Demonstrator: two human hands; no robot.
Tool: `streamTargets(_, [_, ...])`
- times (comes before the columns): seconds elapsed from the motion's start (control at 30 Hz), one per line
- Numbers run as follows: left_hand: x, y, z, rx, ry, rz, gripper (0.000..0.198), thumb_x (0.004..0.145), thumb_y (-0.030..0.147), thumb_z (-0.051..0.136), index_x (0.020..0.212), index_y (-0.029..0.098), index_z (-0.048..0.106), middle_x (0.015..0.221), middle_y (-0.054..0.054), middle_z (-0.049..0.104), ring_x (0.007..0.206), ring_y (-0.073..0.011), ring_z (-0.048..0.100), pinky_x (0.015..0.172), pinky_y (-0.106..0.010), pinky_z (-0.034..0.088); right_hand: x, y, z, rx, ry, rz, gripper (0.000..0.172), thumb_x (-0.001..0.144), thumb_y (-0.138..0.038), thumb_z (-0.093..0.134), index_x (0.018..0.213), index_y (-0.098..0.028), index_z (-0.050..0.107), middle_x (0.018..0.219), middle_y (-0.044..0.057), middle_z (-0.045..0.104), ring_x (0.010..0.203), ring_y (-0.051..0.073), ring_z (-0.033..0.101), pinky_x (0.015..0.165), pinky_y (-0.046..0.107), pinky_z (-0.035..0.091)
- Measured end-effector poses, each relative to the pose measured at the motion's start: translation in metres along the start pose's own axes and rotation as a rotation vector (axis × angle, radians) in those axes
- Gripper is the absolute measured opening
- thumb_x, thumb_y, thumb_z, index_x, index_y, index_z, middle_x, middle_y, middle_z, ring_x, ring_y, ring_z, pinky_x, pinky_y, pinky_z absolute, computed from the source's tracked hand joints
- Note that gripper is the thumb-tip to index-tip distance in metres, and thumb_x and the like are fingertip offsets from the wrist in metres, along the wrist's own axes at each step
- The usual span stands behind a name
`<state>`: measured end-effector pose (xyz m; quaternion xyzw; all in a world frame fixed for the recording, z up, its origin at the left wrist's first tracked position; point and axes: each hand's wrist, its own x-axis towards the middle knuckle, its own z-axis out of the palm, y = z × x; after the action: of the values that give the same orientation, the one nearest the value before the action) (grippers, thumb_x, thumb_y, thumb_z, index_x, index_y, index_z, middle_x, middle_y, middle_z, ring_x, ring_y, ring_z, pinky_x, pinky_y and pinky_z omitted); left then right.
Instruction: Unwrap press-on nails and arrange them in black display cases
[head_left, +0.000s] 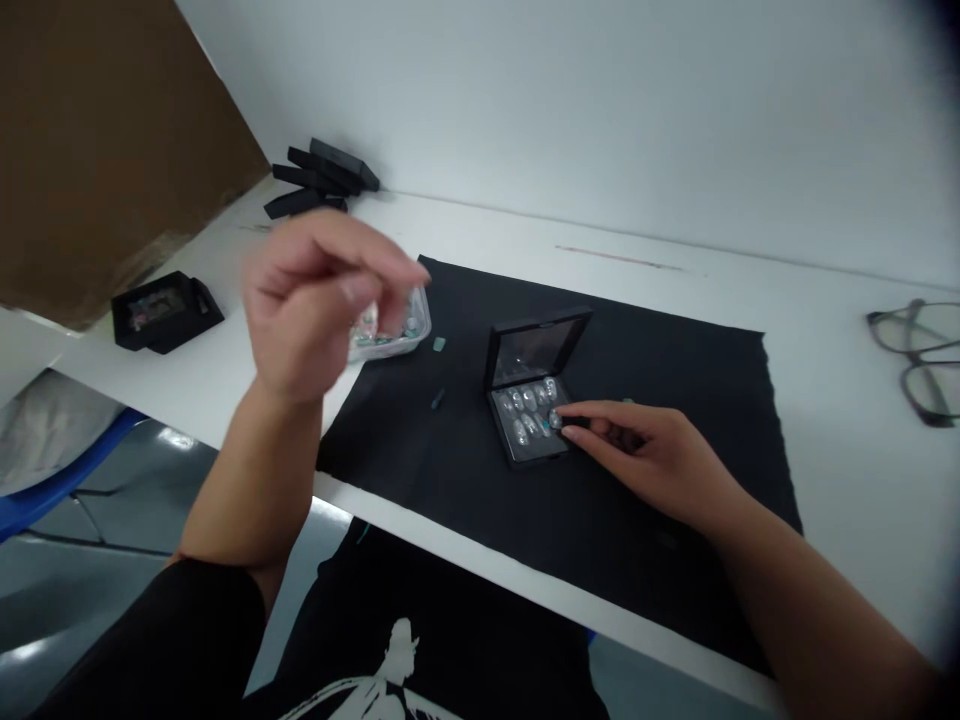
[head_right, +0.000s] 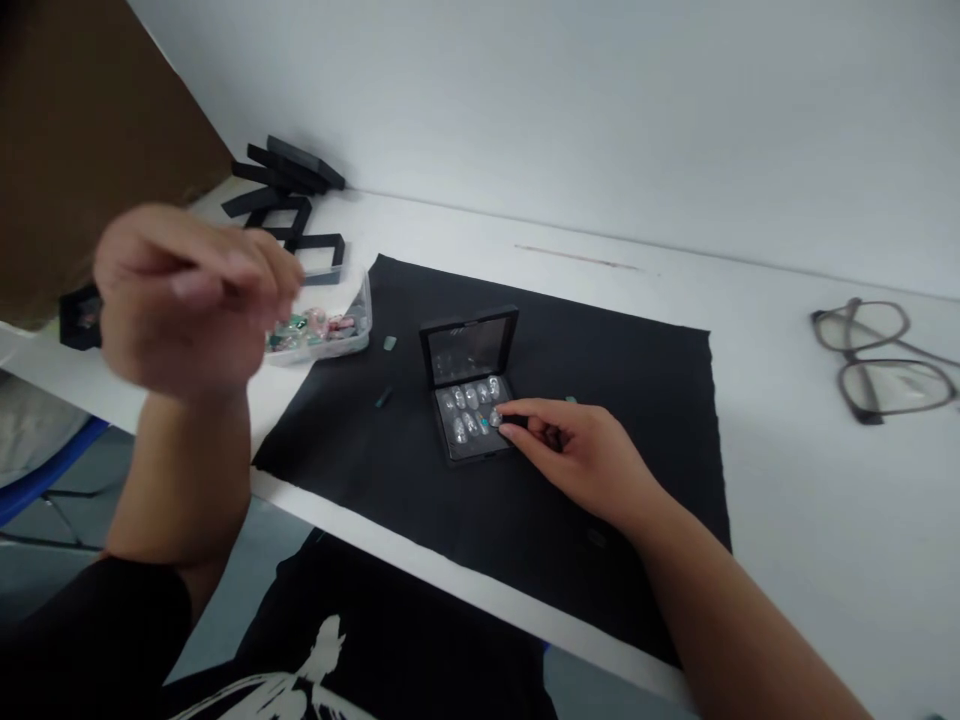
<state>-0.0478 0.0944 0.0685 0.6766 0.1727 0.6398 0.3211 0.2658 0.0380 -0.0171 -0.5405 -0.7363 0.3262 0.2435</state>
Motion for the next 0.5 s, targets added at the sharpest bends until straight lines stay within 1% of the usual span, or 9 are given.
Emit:
streamTargets(0.03, [0.004,-0.005,-0.009,0.111,0.077,0.040,0.016,0.091,0.023,0.063,0.082,0.022,0.076,0.065,0.009,0.065,0.054,-0.0051,0.053,0.054,-0.028,0.035,0.000,0.001,0.000,-0.013,-0.002,-0.004,0.033,0.091,-0.051,0.069,0.110,-0.028,0.080,0.065,-0.003,0.057,0.052,0.011,0.046,0.049,0.027,0.038])
streamTargets(0.07, [0.008,-0.009,-0.019,0.209,0.094,0.054,0.015,0.091,0.022,0.064,0.085,0.023,0.077,0.066,0.011,0.064,0.057,-0.0042,0.053,0.056,-0.027,0.035,0.000,0.001,0.000,-0.027,-0.004,-0.005,0.033,0.091,-0.051,0.068,0.111,-0.028,0.080,0.065,-0.003,0.057,0.052,0.011,0.046,0.049,0.027,0.039])
streamTargets(0.13, [0.016,-0.015,-0.039,0.389,0.060,0.014,0.012,0.091,0.023,0.066,0.091,0.023,0.077,0.067,0.012,0.064,0.062,-0.0034,0.051,0.059,-0.027,0.035,0.000,0.002,0.000,-0.048,-0.006,-0.008,0.034,0.091,-0.052,0.068,0.112,-0.028,0.080,0.065,-0.003,0.057,0.052,0.011,0.048,0.050,0.027,0.041])
streamTargets(0.2, [0.024,-0.016,-0.059,0.605,-0.084,-0.109,0.016,0.095,0.029,0.063,0.092,0.021,0.077,0.073,0.009,0.066,0.066,-0.0053,0.052,0.064,-0.027,0.037,0.000,0.002,-0.001,-0.059,-0.019,-0.018,0.035,0.091,-0.053,0.069,0.113,-0.029,0.080,0.065,-0.003,0.059,0.052,0.012,0.049,0.050,0.028,0.042])
streamTargets(0.23, [0.027,-0.017,-0.068,0.714,-0.175,-0.179,0.023,0.097,0.034,0.062,0.087,0.019,0.076,0.075,0.006,0.067,0.068,-0.0069,0.052,0.065,-0.028,0.038,0.000,0.002,-0.002,-0.060,-0.031,-0.025,0.035,0.090,-0.053,0.069,0.113,-0.029,0.080,0.065,-0.003,0.059,0.052,0.012,0.050,0.050,0.028,0.042])
streamTargets(0.3, [0.032,-0.019,-0.081,0.858,-0.322,-0.250,0.037,0.094,0.047,0.063,0.071,0.019,0.072,0.070,0.001,0.066,0.069,-0.0105,0.051,0.064,-0.029,0.036,0.001,0.002,-0.003,-0.056,-0.049,-0.039,0.035,0.090,-0.053,0.070,0.114,-0.030,0.080,0.066,-0.002,0.062,0.053,0.013,0.052,0.049,0.028,0.043])
streamTargets(0.37, [0.033,-0.023,-0.089,0.913,-0.427,-0.381,0.041,0.087,0.054,0.069,0.067,0.019,0.069,0.069,-0.001,0.067,0.068,-0.0127,0.052,0.063,-0.029,0.037,0.001,0.004,-0.004,-0.055,-0.066,-0.039,0.034,0.090,-0.053,0.069,0.114,-0.031,0.080,0.068,-0.002,0.064,0.052,0.013,0.054,0.048,0.028,0.044])
streamTargets(0.43, [0.031,-0.028,-0.092,0.922,-0.531,-0.542,0.039,0.081,0.056,0.074,0.071,0.018,0.072,0.071,-0.002,0.069,0.067,-0.0134,0.055,0.062,-0.028,0.038,0.001,0.005,-0.005,-0.063,-0.068,-0.020,0.035,0.090,-0.054,0.069,0.114,-0.032,0.079,0.068,-0.002,0.065,0.051,0.012,0.055,0.047,0.027,0.045])
streamTargets(0.5, [0.028,-0.029,-0.093,0.884,-0.612,-0.649,0.036,0.078,0.055,0.077,0.075,0.019,0.074,0.069,-0.002,0.068,0.063,-0.0125,0.055,0.060,-0.027,0.036,0.000,0.007,-0.005,-0.074,-0.065,-0.002,0.036,0.088,-0.055,0.070,0.115,-0.032,0.079,0.066,-0.002,0.063,0.048,0.012,0.054,0.044,0.026,0.045])
